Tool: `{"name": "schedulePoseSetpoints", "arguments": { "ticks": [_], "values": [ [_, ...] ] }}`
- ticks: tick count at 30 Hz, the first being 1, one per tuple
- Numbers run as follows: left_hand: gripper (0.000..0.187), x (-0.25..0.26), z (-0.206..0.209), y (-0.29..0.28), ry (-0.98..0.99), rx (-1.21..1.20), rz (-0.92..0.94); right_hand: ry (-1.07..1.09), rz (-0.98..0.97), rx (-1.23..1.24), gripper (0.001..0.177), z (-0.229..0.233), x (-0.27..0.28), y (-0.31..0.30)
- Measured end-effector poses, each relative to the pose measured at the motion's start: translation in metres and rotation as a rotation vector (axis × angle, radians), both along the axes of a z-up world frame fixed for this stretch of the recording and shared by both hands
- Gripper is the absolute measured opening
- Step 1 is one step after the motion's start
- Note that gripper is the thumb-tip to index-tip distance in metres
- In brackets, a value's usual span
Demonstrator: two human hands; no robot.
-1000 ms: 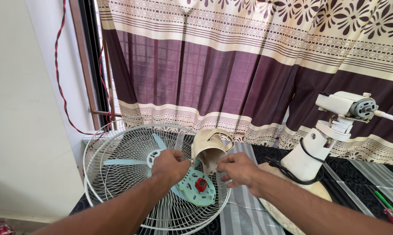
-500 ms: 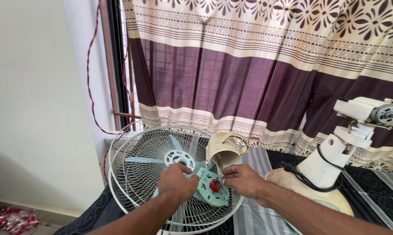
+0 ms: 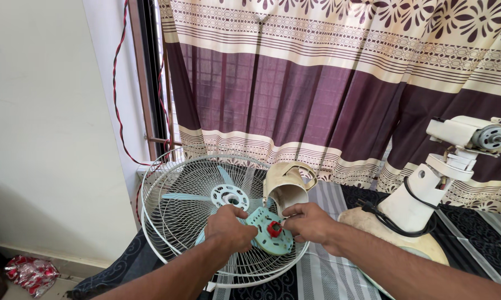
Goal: The person reassembles an electric fan by hand, attaching the motor housing, a light blue circular component, and the rear cover onto the fan stand. The person uses a screwdriver to tighten a screw on the fan neck before placing the components.
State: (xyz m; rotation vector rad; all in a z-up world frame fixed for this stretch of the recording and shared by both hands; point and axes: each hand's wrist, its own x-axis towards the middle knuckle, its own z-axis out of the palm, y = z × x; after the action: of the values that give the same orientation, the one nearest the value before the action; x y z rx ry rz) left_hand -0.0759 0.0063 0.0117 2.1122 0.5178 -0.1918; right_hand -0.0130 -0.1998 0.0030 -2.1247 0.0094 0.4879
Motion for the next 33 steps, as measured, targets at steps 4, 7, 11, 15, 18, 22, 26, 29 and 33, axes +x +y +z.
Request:
{"name": "schedulePoseSetpoints", "arguments": {
  "ticks": [4,7,11,15,18,22,26,29,33],
  "values": [
    [0.046,-0.007,0.006,-0.002,-0.016,-0.116,0.063,0.011,0.016,0.023,0.053,0.007,-0.005,-0.001],
    [0.051,-0.007,0.011,-0.003,-0.007,-0.144,0.068,0.033,-0.001,-0.008,0.053,0.018,-0.01,0.0],
    [0.05,-0.004,0.007,0.0,-0.114,-0.155,0.066,0.009,-0.03,0.019,0.055,0.034,-0.018,-0.002],
    [0.035,0.013,0.004,0.002,-0.25,-0.288,0.001,-0.044,-0.037,0.064,0.05,0.05,-0.019,-0.005],
    [0.028,0.025,0.009,0.003,-0.381,-0.36,-0.058,-0.067,-0.061,0.12,0.039,0.061,-0.02,-0.01],
    [0.032,0.034,0.025,-0.005,-0.487,-0.433,-0.11,-0.108,-0.034,0.22,0.03,0.074,-0.026,-0.02],
    [0.044,0.027,0.046,-0.015,-0.448,-0.56,-0.162,-0.153,-0.045,0.291,0.028,0.088,-0.036,-0.031],
    [0.05,0.019,0.056,-0.024,-0.377,-0.598,-0.201,-0.145,-0.093,0.308,0.028,0.097,-0.048,-0.042],
    [0.042,0.01,0.06,-0.043,-0.29,-0.854,-0.263,-0.13,-0.149,0.345,0.025,0.106,-0.063,-0.053]
  ]
}}
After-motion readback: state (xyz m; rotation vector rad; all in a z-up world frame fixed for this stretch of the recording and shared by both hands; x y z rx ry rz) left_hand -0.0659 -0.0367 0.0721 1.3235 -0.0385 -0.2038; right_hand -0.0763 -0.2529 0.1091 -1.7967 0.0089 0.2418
